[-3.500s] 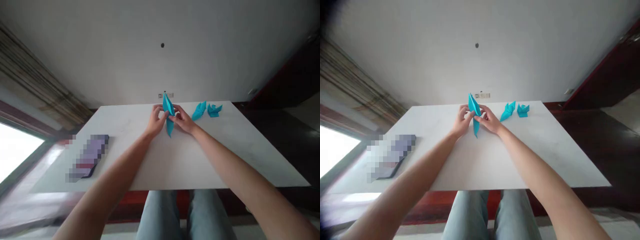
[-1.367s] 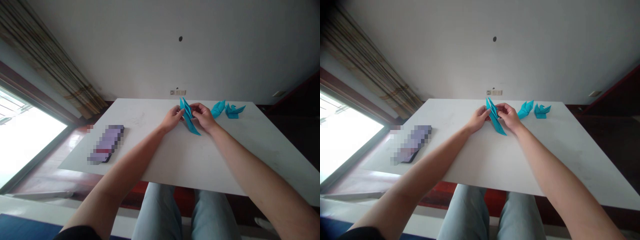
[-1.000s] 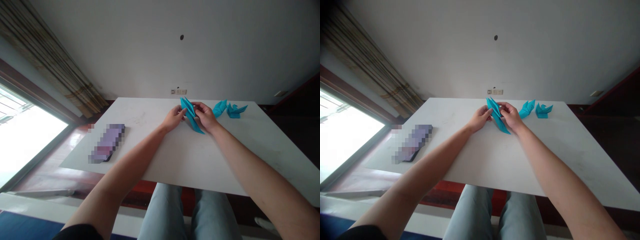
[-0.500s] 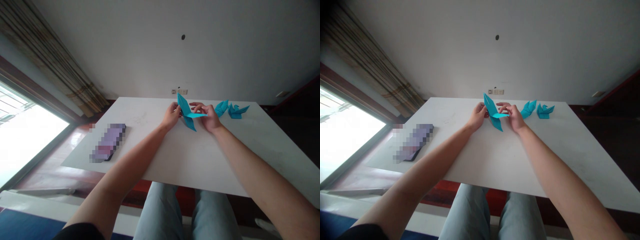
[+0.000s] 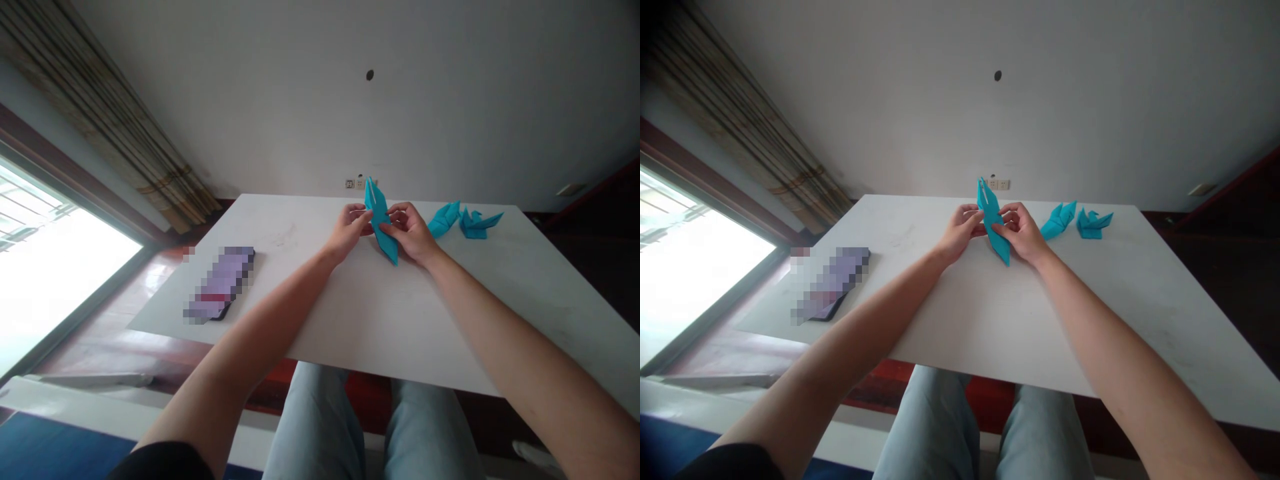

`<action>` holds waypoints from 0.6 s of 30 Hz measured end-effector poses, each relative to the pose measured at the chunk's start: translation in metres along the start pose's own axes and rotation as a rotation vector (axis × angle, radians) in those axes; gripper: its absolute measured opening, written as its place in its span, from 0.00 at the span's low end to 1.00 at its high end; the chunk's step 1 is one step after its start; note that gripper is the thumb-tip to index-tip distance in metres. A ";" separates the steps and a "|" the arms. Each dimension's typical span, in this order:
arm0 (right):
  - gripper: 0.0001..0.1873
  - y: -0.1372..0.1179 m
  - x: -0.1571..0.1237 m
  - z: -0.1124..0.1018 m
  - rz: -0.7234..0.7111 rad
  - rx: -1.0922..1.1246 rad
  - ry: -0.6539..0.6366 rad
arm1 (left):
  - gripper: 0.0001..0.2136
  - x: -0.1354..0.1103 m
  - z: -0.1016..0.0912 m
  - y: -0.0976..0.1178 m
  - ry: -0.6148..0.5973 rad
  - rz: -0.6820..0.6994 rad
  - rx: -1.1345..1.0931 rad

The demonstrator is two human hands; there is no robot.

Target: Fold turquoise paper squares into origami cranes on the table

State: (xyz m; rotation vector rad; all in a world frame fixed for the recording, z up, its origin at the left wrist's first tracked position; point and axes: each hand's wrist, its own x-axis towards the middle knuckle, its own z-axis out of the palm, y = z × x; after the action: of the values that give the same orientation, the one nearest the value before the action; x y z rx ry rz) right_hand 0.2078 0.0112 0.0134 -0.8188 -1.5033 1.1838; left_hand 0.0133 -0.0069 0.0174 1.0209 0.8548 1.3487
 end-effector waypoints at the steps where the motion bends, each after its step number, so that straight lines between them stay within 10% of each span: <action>1: 0.38 0.000 0.000 0.000 0.001 0.005 0.010 | 0.16 -0.001 0.001 -0.001 0.021 0.019 0.005; 18: 0.33 -0.004 -0.004 0.000 0.066 -0.096 -0.077 | 0.17 -0.005 -0.001 -0.004 -0.060 0.154 0.233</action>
State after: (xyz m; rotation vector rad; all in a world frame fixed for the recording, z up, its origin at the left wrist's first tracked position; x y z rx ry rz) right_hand 0.2090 0.0067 0.0161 -0.9022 -1.6172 1.2103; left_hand 0.0139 -0.0120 0.0128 1.3246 0.9183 1.3611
